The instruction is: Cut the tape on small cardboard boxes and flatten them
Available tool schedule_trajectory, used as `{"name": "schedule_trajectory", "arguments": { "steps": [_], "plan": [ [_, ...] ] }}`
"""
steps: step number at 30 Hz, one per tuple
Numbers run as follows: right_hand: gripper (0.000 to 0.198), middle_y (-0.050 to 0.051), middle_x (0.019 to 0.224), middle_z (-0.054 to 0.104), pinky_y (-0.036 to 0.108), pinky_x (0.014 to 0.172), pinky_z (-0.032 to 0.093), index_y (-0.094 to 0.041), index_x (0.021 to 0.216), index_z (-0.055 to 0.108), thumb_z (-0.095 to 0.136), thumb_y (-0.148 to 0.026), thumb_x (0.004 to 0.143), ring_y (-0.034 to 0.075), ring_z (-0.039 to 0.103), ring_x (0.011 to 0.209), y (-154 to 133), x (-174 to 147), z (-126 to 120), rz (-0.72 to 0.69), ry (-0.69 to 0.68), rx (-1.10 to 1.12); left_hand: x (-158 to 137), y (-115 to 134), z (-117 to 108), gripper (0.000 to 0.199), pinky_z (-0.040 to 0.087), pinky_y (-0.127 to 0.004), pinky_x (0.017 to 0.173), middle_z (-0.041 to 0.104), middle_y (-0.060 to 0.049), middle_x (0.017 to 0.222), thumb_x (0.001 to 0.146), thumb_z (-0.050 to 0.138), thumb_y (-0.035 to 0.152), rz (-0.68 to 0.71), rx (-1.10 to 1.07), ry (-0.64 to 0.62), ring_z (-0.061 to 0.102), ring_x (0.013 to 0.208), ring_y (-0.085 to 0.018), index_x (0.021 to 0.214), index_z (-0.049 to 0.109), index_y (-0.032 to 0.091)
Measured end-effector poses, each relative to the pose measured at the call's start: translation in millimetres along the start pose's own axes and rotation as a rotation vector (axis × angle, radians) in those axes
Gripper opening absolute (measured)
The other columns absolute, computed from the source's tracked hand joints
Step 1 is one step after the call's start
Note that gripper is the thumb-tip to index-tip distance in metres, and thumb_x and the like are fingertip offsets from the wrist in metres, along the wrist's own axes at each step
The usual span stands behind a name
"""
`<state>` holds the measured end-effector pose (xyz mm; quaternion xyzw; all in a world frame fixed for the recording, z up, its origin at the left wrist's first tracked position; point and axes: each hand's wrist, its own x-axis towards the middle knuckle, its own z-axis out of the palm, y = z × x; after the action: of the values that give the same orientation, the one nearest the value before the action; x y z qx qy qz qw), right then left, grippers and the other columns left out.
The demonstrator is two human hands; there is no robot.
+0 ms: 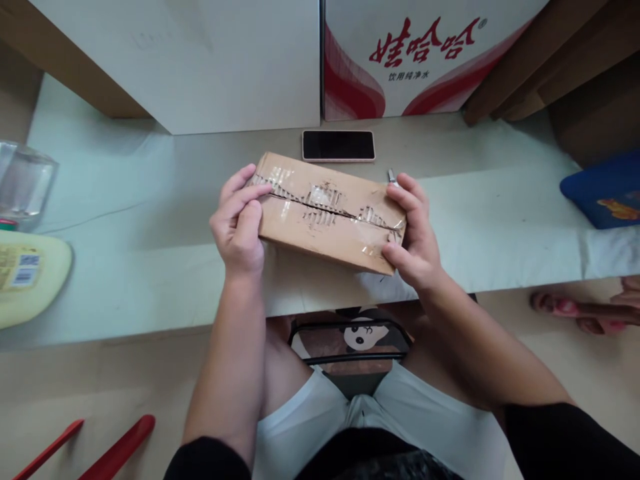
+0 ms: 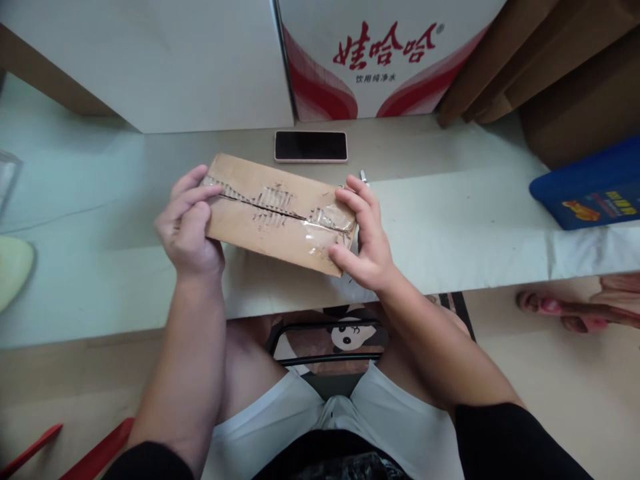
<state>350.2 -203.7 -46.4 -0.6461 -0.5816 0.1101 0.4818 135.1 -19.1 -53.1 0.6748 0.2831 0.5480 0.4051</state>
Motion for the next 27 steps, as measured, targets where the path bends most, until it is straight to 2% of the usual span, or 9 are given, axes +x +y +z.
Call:
{"name": "schedule_trajectory", "arguments": {
  "steps": [3,6,10,12,15,19,22,24,27],
  "plan": [
    [0.082,0.003,0.168,0.028,0.063,0.126,0.031,-0.039,0.157,0.031,0.043,-0.082,0.087,0.036,0.026,0.158,5,0,3,0.035,0.041,0.114,4,-2,-3,0.015,0.041,-0.055,0.122,0.073,0.000,0.125,0.085,0.065,0.032,-0.044,-0.036,0.036,0.062,0.130,-0.028,0.088,0.080,0.029],
    [0.081,0.004,0.168,0.034,0.060,0.125,0.036,-0.039,0.158,0.027,0.044,-0.079,0.090,0.032,0.038,0.154,16,-1,9,0.161,0.101,0.295,14,-10,-13,0.018,0.041,-0.056,0.120,0.077,0.000,0.107,0.080,0.059,0.028,-0.153,-0.199,0.197,0.064,0.126,-0.027,0.081,0.077,0.025],
    [0.076,0.009,0.158,0.051,0.056,0.123,0.041,-0.029,0.151,0.048,0.040,-0.077,0.093,0.031,0.051,0.146,19,-2,15,0.355,-0.102,0.437,24,-19,-26,0.019,0.053,-0.046,0.103,0.073,0.001,0.086,0.071,0.056,0.027,-0.491,-0.449,0.317,0.069,0.101,-0.021,0.081,0.071,0.025],
    [0.077,0.008,0.159,0.051,0.055,0.125,0.039,-0.028,0.152,0.049,0.038,-0.077,0.094,0.031,0.050,0.147,14,-4,17,0.281,-0.239,0.469,22,-17,-23,0.018,0.056,-0.038,0.093,0.072,0.001,0.088,0.071,0.059,0.029,-0.602,-0.502,0.311,0.068,0.100,-0.020,0.084,0.070,0.025],
    [0.072,0.000,0.169,0.036,0.053,0.132,0.026,-0.035,0.159,0.038,0.043,-0.070,0.096,0.029,0.032,0.158,7,-7,19,0.067,-0.251,0.421,12,-6,-7,0.021,0.057,-0.029,0.076,0.074,-0.002,0.093,0.068,0.073,0.034,-0.742,-0.472,0.276,0.068,0.098,-0.020,0.086,0.070,0.023],
    [0.076,-0.005,0.176,0.010,0.057,0.134,0.012,-0.040,0.164,0.026,0.048,-0.066,0.096,0.029,0.007,0.164,3,-5,16,-0.058,-0.186,0.221,1,7,11,0.039,0.058,-0.029,0.064,0.075,-0.006,0.095,0.073,0.074,0.055,-0.879,-0.460,0.060,0.071,0.093,-0.023,0.095,0.071,0.022],
    [0.075,-0.005,0.176,0.007,0.057,0.134,0.012,-0.039,0.163,0.028,0.050,-0.065,0.096,0.031,0.006,0.164,2,-1,11,-0.069,-0.138,0.129,-3,7,12,0.073,0.060,-0.033,0.059,0.076,-0.011,0.086,0.075,0.053,0.087,-0.930,-0.466,-0.188,0.074,0.087,-0.027,0.094,0.073,0.019],
    [0.069,-0.003,0.175,0.018,0.055,0.134,0.017,-0.039,0.160,0.034,0.051,-0.059,0.097,0.030,0.014,0.163,2,0,7,-0.074,-0.087,0.145,-5,3,9,0.090,0.058,-0.033,0.052,0.076,-0.012,0.078,0.067,0.046,0.100,-0.934,-0.448,-0.389,0.075,0.076,-0.027,0.094,0.073,0.018],
    [0.056,0.001,0.159,0.049,0.053,0.127,0.036,-0.038,0.152,0.048,0.049,-0.055,0.099,0.028,0.044,0.151,4,-2,3,-0.027,0.021,0.234,-11,-7,4,0.085,0.047,-0.029,0.037,0.076,-0.010,0.071,0.073,0.049,0.095,-0.858,-0.360,-0.666,0.069,0.052,-0.022,0.095,0.075,0.017]
  ]
}}
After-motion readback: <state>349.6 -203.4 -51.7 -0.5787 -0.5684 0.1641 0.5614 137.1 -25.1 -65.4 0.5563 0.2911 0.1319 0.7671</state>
